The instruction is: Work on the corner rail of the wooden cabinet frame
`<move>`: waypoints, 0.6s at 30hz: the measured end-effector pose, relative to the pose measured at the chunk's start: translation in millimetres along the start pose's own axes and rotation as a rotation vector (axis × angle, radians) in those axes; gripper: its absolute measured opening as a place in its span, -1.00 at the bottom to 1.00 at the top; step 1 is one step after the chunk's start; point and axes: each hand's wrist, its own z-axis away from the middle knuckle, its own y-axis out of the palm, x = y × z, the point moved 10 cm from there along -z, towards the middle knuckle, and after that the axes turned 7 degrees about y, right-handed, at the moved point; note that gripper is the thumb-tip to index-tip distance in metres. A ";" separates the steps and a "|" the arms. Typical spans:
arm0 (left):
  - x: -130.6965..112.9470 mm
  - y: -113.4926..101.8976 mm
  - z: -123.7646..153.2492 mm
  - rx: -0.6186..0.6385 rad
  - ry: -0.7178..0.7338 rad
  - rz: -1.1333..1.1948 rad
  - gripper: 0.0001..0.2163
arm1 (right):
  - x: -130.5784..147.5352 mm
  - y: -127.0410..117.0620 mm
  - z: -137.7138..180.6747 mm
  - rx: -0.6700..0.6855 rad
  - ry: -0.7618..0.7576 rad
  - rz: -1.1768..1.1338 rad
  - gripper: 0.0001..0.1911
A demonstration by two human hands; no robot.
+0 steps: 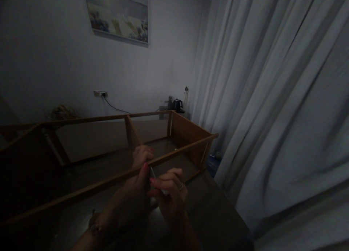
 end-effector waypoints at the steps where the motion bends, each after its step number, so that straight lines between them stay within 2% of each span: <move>1: 4.8 2.6 0.7 0.005 -0.003 0.001 -0.69 | -0.2 0.7 1.1 -0.004 0.004 0.002 -0.80; 5: 14.8 7.8 3.5 -0.003 0.002 -0.020 -0.71 | 1.5 4.6 4.1 -0.024 -0.009 0.011 -0.76; 11: 12.5 9.4 2.9 -0.003 0.028 -0.013 -0.71 | 4.5 9.5 5.1 -0.043 -0.063 0.048 -0.77; 18: -7.0 -3.1 -0.2 -0.010 -0.002 -0.014 -0.69 | 3.9 10.3 1.7 -0.013 -0.082 0.010 -0.81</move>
